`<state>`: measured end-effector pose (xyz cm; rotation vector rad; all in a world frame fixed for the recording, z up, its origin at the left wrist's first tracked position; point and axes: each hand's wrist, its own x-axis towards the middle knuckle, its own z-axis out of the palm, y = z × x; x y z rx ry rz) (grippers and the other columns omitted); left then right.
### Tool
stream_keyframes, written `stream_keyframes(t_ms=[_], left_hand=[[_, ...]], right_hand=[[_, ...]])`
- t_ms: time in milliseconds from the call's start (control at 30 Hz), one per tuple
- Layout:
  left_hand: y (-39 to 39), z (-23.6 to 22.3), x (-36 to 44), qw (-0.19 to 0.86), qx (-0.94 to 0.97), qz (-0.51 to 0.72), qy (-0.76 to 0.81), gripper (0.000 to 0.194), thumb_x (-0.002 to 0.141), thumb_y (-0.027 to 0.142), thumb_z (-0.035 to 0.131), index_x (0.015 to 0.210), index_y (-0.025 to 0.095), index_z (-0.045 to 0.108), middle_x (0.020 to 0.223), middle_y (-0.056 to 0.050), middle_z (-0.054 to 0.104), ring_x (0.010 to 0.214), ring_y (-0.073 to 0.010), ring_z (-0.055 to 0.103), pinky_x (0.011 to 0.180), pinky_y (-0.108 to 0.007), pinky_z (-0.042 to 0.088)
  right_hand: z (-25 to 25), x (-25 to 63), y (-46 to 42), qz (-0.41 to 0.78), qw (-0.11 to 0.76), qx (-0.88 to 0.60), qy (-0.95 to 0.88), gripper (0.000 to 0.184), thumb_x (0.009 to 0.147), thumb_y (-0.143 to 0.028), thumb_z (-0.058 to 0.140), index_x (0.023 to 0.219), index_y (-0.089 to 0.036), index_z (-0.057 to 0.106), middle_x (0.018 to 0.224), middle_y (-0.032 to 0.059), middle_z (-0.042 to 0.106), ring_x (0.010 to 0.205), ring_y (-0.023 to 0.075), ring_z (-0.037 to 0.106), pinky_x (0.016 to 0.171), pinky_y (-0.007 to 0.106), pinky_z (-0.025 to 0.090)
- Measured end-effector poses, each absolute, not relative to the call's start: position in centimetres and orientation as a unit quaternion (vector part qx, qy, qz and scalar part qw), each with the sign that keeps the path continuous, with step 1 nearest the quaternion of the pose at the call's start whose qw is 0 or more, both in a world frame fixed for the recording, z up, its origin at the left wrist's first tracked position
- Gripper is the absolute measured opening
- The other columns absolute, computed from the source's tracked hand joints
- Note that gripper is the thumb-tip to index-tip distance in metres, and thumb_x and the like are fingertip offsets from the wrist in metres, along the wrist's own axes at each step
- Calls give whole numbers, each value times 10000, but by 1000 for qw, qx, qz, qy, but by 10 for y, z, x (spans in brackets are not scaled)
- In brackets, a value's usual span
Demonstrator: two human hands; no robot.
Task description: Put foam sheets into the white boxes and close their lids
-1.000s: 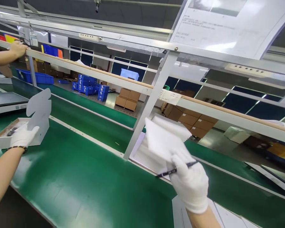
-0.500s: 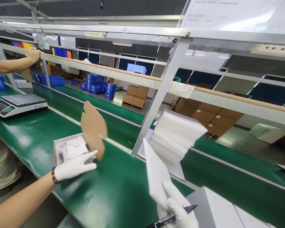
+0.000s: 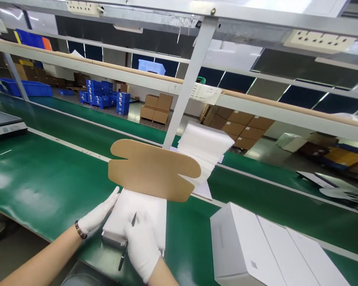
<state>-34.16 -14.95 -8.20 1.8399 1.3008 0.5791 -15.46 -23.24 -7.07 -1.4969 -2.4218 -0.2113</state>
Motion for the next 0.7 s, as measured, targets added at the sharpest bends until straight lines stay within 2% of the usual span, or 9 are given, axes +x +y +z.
stream_keyframes(t_ms=[67, 133, 200, 267, 400, 500, 567, 633, 700], left_hand=[[-150, -73, -328, 362, 764, 176, 504, 702, 991, 545, 278, 1571, 184, 120, 1604, -111, 156, 1449, -279, 284, 1164, -425, 334], [-147, -65, -317, 260, 822, 128, 490, 691, 959, 512, 403, 1536, 149, 287, 1614, -145, 113, 1466, -353, 211, 1177, -487, 284], [-143, -62, -309, 160, 861, 110, 470, 621, 949, 473, 437, 1472, 137, 427, 1604, -159, 198, 1467, -390, 194, 1175, -543, 256], [-139, -63, -304, 105, 883, 113, 443, 604, 944, 478, 441, 1434, 127, 482, 1563, -173, 325, 1457, -396, 232, 1169, -574, 249], [-136, -70, -298, 111, 893, 170, 402, 696, 922, 557, 450, 1482, 145, 406, 1521, -154, 417, 1446, -362, 279, 1190, -541, 241], [-137, -77, -296, 151, 872, 203, 418, 647, 952, 535, 398, 1523, 239, 328, 1525, -86, 426, 1424, -327, 334, 1185, -503, 275], [-139, -81, -295, 157, 869, 202, 423, 628, 954, 534, 390, 1517, 259, 340, 1517, -78, 437, 1420, -333, 338, 1186, -509, 264], [-136, -80, -296, 157, 870, 195, 425, 671, 914, 597, 435, 1484, 242, 406, 1512, -108, 440, 1433, -383, 293, 1177, -566, 236], [-123, -70, -301, 168, 841, 245, 453, 758, 868, 669, 455, 1461, 197, 439, 1543, -150, 380, 1459, -428, 193, 1165, -616, 198]], right_hand=[[-66, -153, -226, -32, 106, -518, -848, 511, 728, -46, 561, 1231, -106, 627, 1115, 192, 653, 1039, 363, 590, 995, 558, 457], [-60, -143, -224, 10, 116, -527, -842, 497, 777, -180, 627, 1272, -150, 600, 1192, 175, 619, 1068, 364, 564, 992, 557, 451], [-56, -130, -222, 34, 134, -566, -813, 617, 750, -344, 710, 1317, -151, 562, 1233, 197, 585, 1103, 399, 533, 995, 584, 431], [-56, -117, -219, 39, 150, -625, -765, 737, 713, -417, 743, 1342, -97, 531, 1243, 245, 560, 1158, 448, 487, 1004, 601, 410], [-71, -111, -204, 89, 215, -684, -691, 727, 779, -496, 660, 1324, -38, 510, 1273, 282, 526, 1210, 455, 460, 1010, 581, 406], [-89, -118, -192, 156, 275, -715, -624, 875, 754, -537, 654, 1413, -29, 382, 1345, 280, 473, 1240, 443, 452, 1017, 575, 405], [-98, -119, -188, 171, 297, -719, -605, 946, 702, -533, 686, 1427, -27, 351, 1365, 274, 457, 1276, 448, 419, 1051, 584, 372], [-97, -113, -188, 161, 334, -702, -608, 891, 683, -527, 688, 1387, -60, 404, 1317, 244, 507, 1260, 434, 446, 1068, 593, 352], [-85, -97, -188, 116, 427, -686, -578, 709, 737, -513, 638, 1303, -124, 461, 1263, 200, 557, 1195, 378, 527, 1031, 555, 408]])
